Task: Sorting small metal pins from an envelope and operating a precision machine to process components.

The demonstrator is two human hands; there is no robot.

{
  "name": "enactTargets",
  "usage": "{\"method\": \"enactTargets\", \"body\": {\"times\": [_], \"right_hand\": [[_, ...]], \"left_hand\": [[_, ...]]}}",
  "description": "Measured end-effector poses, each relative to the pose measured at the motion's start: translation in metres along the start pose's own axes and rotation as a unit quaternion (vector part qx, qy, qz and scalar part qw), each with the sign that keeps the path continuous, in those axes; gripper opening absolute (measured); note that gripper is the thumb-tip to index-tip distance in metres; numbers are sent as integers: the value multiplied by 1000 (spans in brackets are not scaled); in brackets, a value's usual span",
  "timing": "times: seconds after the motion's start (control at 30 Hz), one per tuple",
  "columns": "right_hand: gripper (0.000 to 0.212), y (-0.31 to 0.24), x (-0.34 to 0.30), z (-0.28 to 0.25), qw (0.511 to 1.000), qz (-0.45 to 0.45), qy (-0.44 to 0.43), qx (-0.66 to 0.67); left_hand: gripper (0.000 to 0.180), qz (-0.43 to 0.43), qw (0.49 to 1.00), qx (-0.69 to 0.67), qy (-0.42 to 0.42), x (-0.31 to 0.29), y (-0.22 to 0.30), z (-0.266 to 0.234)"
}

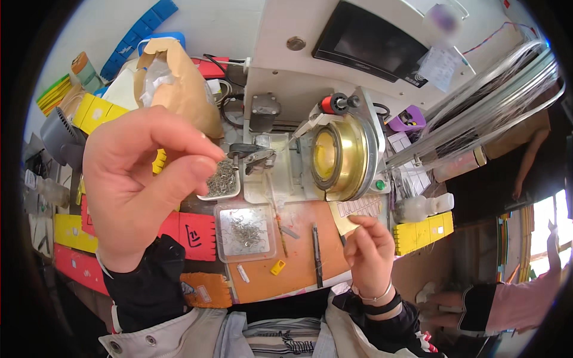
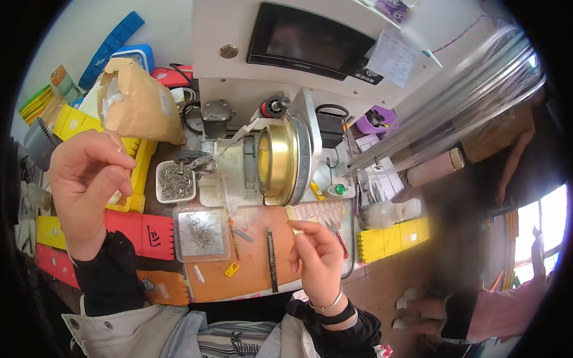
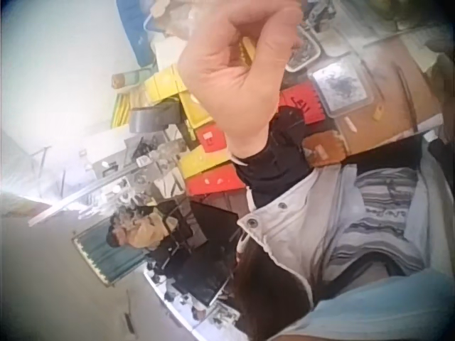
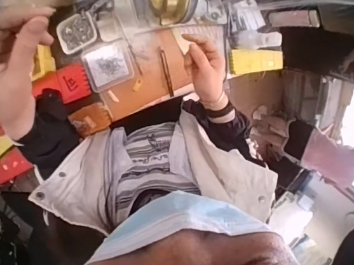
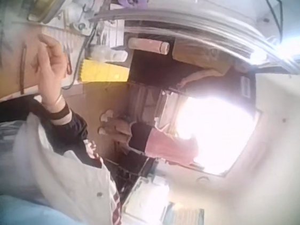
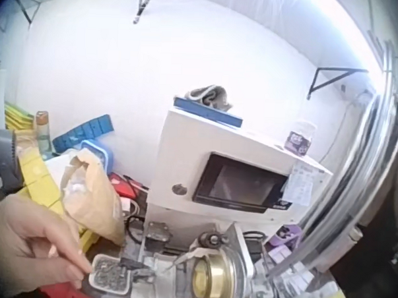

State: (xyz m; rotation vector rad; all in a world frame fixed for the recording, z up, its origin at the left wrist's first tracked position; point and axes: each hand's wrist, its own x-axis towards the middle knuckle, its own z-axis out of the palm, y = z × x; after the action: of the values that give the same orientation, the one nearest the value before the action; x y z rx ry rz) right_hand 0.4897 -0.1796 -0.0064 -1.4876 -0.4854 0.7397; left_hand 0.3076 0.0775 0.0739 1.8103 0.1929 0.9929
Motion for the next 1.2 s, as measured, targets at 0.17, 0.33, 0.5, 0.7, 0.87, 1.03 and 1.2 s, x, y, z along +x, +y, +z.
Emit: {"method": "enactTargets", "body": {"times": [0.17,0.33,0.5,0.7,0.87,1.03,1.2], "right_hand": [[17,-6,3,-17,990,-14,68,122],[17,3,-3,-12,997,31,27,61],[18,-30,-6,-41,986,-103,134,-9],[17,-48,-14,-94,964,-175,191,58],[16,-18,-24,-67,983,-122,136,-14],[15,8,-36,-33,988,-124,65,-61],[21,26,-44,-31,985,-117,41,-119]], "left_hand": [[7,-12,999,-34,2,7,5,19],[13,-47,996,79,24,-6,-1,12],[13,-60,996,55,25,-7,-11,16],[12,-42,998,45,9,-2,-9,17],[12,-38,997,57,-42,0,-4,23],[8,4,997,68,21,-25,8,5],[20,108,991,76,-10,-46,18,-10]]}}
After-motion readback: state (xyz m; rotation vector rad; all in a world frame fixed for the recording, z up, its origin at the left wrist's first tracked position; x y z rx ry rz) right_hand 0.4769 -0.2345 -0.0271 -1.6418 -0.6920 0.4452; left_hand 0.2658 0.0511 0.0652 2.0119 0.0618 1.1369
